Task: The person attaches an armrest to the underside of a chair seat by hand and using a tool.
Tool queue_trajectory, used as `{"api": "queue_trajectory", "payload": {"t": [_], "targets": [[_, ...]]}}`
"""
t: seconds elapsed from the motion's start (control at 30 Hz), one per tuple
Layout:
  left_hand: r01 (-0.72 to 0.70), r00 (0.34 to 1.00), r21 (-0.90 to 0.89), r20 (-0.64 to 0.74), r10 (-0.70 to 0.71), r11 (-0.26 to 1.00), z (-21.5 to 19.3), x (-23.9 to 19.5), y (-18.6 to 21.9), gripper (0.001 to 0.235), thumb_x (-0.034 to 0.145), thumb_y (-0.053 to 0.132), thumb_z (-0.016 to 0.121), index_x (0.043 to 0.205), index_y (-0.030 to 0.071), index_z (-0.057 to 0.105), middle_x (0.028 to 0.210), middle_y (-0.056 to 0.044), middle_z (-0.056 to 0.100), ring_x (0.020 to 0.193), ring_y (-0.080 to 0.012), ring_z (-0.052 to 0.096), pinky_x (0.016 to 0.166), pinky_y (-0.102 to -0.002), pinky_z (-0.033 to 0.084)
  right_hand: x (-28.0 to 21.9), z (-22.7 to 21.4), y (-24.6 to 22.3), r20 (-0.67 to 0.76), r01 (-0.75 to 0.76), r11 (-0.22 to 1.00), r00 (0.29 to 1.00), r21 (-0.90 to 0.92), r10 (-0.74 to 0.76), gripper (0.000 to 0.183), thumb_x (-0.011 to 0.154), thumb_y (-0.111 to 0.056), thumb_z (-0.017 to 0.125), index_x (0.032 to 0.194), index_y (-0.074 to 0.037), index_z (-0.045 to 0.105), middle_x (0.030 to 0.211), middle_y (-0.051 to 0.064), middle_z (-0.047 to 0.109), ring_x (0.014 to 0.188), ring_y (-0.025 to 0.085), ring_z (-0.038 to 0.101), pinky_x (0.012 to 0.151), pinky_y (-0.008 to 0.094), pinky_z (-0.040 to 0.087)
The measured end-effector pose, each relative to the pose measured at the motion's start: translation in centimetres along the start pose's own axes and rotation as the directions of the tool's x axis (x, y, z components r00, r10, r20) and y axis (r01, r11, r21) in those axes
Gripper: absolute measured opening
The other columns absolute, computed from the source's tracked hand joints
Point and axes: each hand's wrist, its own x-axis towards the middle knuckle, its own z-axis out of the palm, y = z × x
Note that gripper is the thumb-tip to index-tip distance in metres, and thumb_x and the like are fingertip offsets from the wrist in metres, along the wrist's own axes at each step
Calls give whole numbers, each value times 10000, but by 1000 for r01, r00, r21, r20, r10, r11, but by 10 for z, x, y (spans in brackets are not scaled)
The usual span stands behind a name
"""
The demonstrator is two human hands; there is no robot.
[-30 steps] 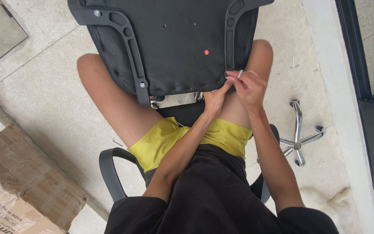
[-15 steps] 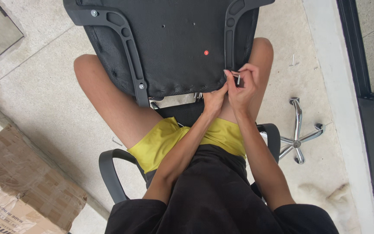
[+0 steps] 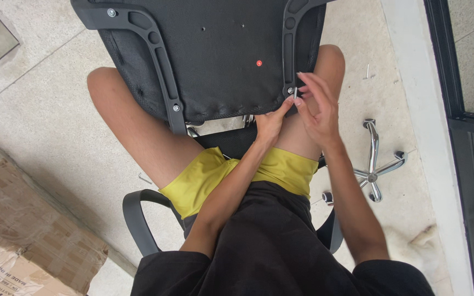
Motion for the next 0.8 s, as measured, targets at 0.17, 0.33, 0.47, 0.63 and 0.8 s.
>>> {"api": "queue_trajectory", "payload": {"t": [0.17,0.33,0.47,0.63,0.8], "targets": [[25,1000,71,8,-26,997,3,-3,24,595,733,194,967,1235,0,714,1173,-137,736,1105,-222,663,959,-409,557,24,-14,2,218,95,992,970,81,-111,219,1033,-1,634,1222,27,742,1144,156,751,995,331,714,892,418,548],[10,1000,45,12,-10,999,9,-5,27,532,740,160,956,1197,4,734,1152,-141,744,1093,-213,658,969,-392,557,18,-14,24,207,147,989,967,11,-146,120,1027,-52,694,1103,-29,783,1041,108,777,915,302,729,854,396,547],[25,1000,78,-8,-25,997,11,-5,23,608,707,200,975,1216,-8,715,1176,-163,732,1157,-277,656,992,-450,547,12,-9,21,92,189,976,979,-107,-180,46,1002,-58,774,1038,-37,792,941,84,793,813,303,742,775,385,568],[47,999,92,0,-47,995,9,-11,32,552,725,223,968,1178,2,742,1142,-158,746,1129,-259,667,969,-435,555,-13,17,12,-135,47,949,986,-310,-93,200,952,-114,884,870,-59,710,716,53,730,657,285,708,648,348,548],[33,999,39,5,-34,999,10,-9,30,462,765,159,930,1159,-6,756,1117,-191,750,1135,-276,653,949,-425,552,-7,33,-8,-324,-70,948,945,-311,-37,263,983,-66,824,809,-15,634,592,63,661,659,235,738,653,301,562]]}}
